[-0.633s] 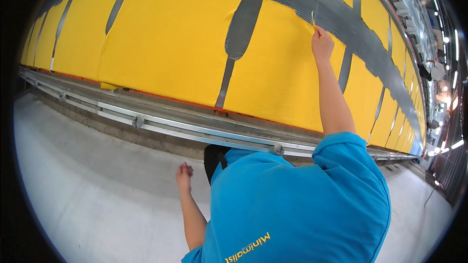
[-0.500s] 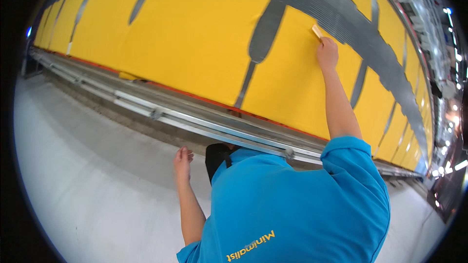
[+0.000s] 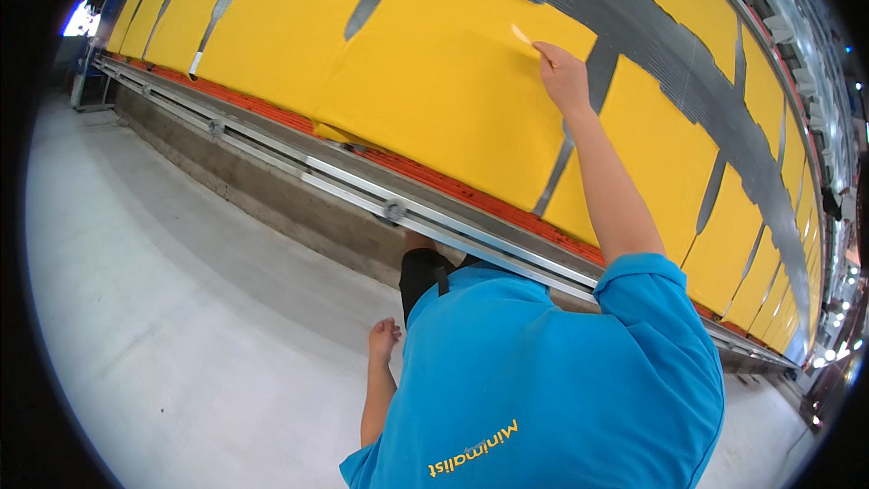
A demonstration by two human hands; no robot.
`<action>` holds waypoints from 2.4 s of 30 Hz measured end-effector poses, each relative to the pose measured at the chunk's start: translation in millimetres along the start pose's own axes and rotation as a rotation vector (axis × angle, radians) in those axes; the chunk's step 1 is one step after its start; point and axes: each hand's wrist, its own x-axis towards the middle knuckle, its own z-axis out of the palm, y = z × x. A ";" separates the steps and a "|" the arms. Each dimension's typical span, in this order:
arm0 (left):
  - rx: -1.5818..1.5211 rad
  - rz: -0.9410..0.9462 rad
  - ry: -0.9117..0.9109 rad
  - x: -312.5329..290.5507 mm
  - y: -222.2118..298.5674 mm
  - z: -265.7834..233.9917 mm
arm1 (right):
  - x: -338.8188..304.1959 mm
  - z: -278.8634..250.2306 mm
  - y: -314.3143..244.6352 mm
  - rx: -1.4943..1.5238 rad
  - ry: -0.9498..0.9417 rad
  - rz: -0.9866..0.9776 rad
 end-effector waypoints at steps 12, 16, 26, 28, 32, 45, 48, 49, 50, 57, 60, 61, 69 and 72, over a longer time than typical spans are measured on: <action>-0.259 0.023 0.085 115.0 60.0 -181.8 | -119.9 65.0 -183.1 0.067 -0.388 -0.058; -0.219 0.111 0.110 139.0 125.7 -217.7 | -42.1 58.1 -142.9 0.025 -0.010 0.252; -0.261 0.086 0.067 137.2 127.8 -191.4 | 79.1 42.1 15.4 -0.457 0.178 0.465; 0.020 0.217 0.075 135.6 86.1 -186.6 | 92.8 63.2 28.9 -0.458 0.174 0.561; 0.115 0.153 0.027 155.6 34.3 -168.7 | 106.7 149.3 -1.7 -0.424 0.186 0.281; -0.367 0.230 0.191 157.4 233.7 -190.8 | 49.7 214.3 -166.6 -0.179 -0.206 -0.162; -0.374 0.256 0.079 168.1 214.6 -194.3 | -25.0 203.6 -236.7 -0.040 -0.344 -0.215; -0.365 0.220 0.057 171.1 202.2 -196.3 | -40.7 196.5 -257.9 0.056 -0.508 -0.241; -0.354 0.182 0.030 171.7 184.0 -195.8 | -46.0 189.7 -272.0 0.146 -0.674 -0.265; -0.047 0.120 -0.017 137.6 33.7 -221.1 | 44.4 212.9 -308.0 0.154 -0.236 -0.104; -0.213 -0.179 -0.055 120.2 6.3 -253.8 | 95.9 259.7 -314.0 0.162 -0.219 -0.181; -0.237 -0.164 -0.002 111.8 12.2 -260.1 | 111.3 278.4 -314.8 0.128 -0.218 -0.203; -0.532 0.050 0.268 98.4 80.5 -295.1 | 80.5 379.8 -337.5 -0.119 -0.233 -0.224; -0.418 0.106 0.189 109.8 89.1 -301.5 | 35.8 361.9 -360.9 0.058 -0.580 -0.294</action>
